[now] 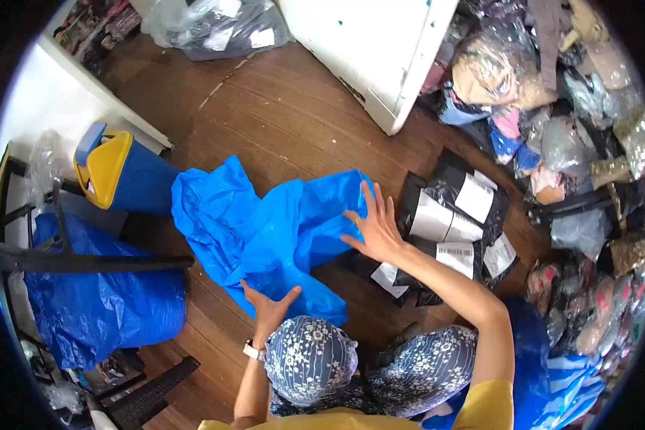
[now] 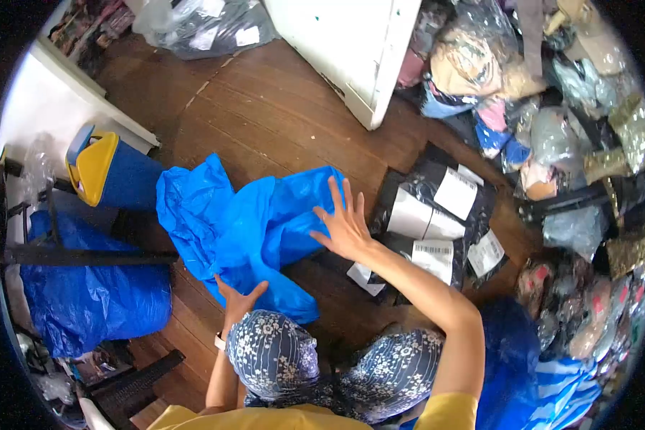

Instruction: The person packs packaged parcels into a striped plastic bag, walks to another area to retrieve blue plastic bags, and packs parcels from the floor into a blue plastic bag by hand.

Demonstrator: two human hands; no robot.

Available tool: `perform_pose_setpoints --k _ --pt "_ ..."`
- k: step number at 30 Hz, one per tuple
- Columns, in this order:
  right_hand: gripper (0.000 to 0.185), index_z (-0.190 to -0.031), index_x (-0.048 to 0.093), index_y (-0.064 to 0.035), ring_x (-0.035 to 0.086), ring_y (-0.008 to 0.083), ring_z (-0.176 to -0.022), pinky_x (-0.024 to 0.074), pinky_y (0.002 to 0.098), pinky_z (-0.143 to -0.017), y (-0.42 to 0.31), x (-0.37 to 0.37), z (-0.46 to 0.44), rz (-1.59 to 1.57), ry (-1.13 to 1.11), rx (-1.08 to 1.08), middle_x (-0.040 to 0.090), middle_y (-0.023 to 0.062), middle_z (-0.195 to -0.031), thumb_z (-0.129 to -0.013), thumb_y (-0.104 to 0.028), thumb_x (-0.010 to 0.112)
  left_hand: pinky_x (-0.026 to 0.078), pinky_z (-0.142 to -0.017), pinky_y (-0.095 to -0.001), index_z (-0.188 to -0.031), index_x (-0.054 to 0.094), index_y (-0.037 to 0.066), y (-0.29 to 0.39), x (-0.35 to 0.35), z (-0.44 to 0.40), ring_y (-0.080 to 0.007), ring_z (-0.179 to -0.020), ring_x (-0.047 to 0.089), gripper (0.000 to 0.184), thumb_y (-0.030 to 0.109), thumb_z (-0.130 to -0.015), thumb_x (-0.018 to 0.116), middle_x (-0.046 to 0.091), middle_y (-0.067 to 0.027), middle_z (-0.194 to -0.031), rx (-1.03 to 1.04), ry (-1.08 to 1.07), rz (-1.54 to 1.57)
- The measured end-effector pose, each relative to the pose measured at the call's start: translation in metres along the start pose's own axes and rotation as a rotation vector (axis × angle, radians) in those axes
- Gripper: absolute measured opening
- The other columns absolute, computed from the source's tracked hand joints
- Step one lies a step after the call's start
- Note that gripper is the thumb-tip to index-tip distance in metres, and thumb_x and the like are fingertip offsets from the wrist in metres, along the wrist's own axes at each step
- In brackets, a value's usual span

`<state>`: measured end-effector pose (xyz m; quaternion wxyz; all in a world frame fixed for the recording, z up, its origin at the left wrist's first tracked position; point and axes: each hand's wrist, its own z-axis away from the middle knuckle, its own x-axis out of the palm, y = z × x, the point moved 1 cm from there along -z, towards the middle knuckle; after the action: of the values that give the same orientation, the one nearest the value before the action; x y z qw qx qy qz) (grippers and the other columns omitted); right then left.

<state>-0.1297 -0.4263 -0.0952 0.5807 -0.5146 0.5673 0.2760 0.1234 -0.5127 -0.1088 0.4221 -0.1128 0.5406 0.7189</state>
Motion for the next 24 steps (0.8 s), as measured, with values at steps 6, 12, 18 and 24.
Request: perform_pose_setpoints --k 6,12,18,24 --pt "0.045 -0.082 0.059 0.0032 0.033 0.0486 -0.107 0.0357 0.0448 -0.088 0.041 0.056 -0.002 -0.515 -0.436 0.286 0.025 0.0382 -0.119 -0.072 -0.04 0.058 0.025 -0.095 -0.0361 -0.123 0.021 -0.012 -0.109 0.064 -0.048 -0.0318 -0.114 0.032 0.084 0.035 -0.069 0.065 0.032 -0.0252 -0.123 0.091 -0.106 0.074" --pt "0.044 -0.079 0.059 0.008 0.037 0.0421 -0.108 0.0355 0.0422 -0.088 0.028 0.051 0.003 -0.534 -0.178 0.279 0.036 0.0388 -0.109 -0.071 -0.036 0.058 0.031 -0.089 -0.0314 -0.125 0.021 0.0 -0.012 0.066 -0.013 -0.0231 -0.106 0.038 0.08 0.033 -0.068 0.068 0.032 -0.0137 -0.123 -0.262 0.042 0.632" --pt "0.045 -0.086 0.056 0.0097 0.04 0.0397 -0.105 0.0364 0.0377 -0.087 -0.015 0.066 0.024 -0.694 -0.389 -0.049 0.042 0.0319 -0.106 -0.072 -0.033 0.057 0.022 -0.096 -0.038 -0.123 0.017 -0.006 -0.04 0.134 -0.041 -0.0295 -0.112 0.029 0.085 0.022 -0.063 0.07 0.025 -0.0222 -0.124 0.257 -0.131 0.08" --pt "0.025 -0.094 0.055 -0.0015 0.049 0.0271 -0.091 0.0394 0.0341 -0.081 0.076 -0.038 0.046 -0.544 0.191 0.207 0.052 0.0124 -0.096 -0.076 -0.019 0.057 0.03 -0.09 -0.0326 -0.107 0.04 -0.009 -0.059 0.105 -0.118 -0.0286 -0.097 0.044 0.052 -0.003 -0.055 0.042 0.046 -0.0198 -0.104 0.519 -0.097 0.19"
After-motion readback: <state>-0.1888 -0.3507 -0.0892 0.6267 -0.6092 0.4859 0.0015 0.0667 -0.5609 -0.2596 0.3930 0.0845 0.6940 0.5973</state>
